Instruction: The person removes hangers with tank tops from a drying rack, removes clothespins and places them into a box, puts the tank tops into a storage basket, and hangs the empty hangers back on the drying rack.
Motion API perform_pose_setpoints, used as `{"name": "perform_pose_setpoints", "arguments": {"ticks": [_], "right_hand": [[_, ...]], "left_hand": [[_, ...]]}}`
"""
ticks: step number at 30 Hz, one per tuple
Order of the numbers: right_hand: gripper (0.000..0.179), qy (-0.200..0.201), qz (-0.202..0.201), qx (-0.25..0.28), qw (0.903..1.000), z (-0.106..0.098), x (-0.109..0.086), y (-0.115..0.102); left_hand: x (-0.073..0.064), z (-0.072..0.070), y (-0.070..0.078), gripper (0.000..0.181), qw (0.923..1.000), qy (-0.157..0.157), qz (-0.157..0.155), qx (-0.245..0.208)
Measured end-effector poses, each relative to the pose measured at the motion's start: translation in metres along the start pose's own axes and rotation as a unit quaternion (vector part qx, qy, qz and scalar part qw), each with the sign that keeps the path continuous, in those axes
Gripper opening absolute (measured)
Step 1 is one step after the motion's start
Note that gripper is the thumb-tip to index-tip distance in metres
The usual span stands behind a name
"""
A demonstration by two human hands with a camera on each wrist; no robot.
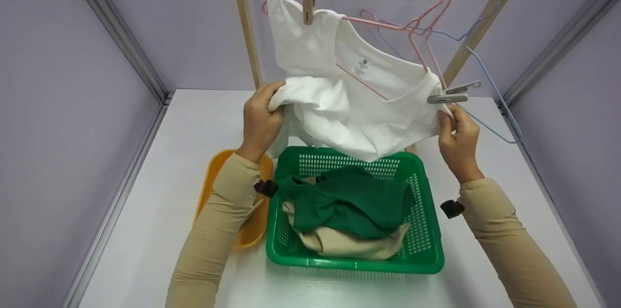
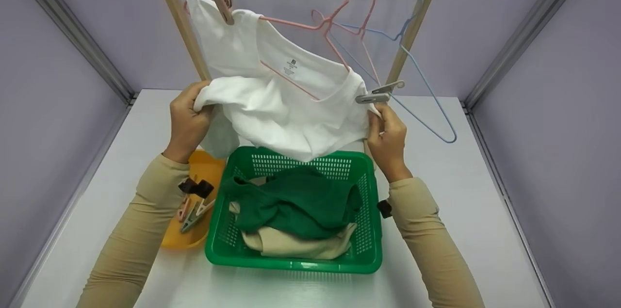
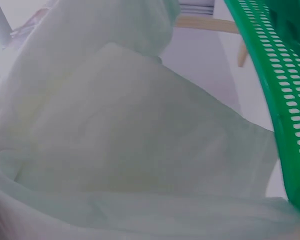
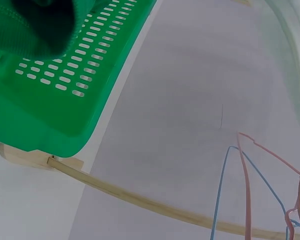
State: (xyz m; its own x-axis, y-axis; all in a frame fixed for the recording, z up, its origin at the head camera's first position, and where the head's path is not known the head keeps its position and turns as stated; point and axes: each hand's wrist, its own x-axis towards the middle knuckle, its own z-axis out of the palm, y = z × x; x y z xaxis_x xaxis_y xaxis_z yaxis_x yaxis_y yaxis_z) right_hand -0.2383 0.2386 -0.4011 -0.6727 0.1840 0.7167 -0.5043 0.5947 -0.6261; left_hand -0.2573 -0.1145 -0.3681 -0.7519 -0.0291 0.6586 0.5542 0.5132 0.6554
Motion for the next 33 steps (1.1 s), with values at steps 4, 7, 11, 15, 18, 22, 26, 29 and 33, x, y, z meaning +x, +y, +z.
{"name": "perform_pose_setpoints", "arguments": {"ticks": [4, 7, 11, 15, 18, 22, 26, 29, 33], "right_hand": [[0.011, 0.008, 0.006, 0.002, 0.9999, -0.004, 0.002, 0.001], [0.01, 0.016, 0.002, 0.01, 0.9998, -0.006, 0.004, 0.001], [0.009, 0.025, -0.01, 0.012, 0.9996, -0.007, 0.005, 0.002], [0.009, 0.023, -0.014, 0.005, 0.9996, -0.007, 0.004, 0.002], [0.01, 0.014, -0.013, 0.003, 0.9998, -0.008, 0.002, 0.001], [0.01, 0.004, -0.012, 0.003, 0.9999, -0.008, 0.0, 0.0], [0.01, 0.003, -0.019, 0.003, 0.9998, -0.008, -0.001, 0.0], [0.009, 0.008, -0.026, 0.001, 0.9996, -0.007, -0.001, 0.0], [0.008, 0.001, -0.031, 0.004, 0.9995, -0.006, -0.003, 0.003]], "left_hand": [[0.0, -0.004, 0.015, 0.022, 0.9997, 0.008, 0.021, -0.014], [-0.001, -0.004, 0.023, 0.021, 0.9989, 0.007, 0.038, -0.029], [-0.004, -0.003, 0.029, 0.02, 0.9974, 0.0, 0.059, -0.042], [-0.008, -0.001, 0.033, 0.019, 0.9969, -0.005, 0.061, -0.051], [-0.01, -0.001, 0.037, 0.019, 0.9965, -0.012, 0.053, -0.064], [-0.015, -0.001, 0.042, 0.019, 0.9946, -0.027, 0.05, -0.087], [-0.022, -0.001, 0.043, 0.02, 0.993, -0.036, 0.051, -0.101], [-0.029, 0.001, 0.042, 0.021, 0.9913, -0.054, 0.053, -0.107], [-0.042, 0.006, 0.035, 0.023, 0.9872, -0.125, 0.06, -0.08]]}}
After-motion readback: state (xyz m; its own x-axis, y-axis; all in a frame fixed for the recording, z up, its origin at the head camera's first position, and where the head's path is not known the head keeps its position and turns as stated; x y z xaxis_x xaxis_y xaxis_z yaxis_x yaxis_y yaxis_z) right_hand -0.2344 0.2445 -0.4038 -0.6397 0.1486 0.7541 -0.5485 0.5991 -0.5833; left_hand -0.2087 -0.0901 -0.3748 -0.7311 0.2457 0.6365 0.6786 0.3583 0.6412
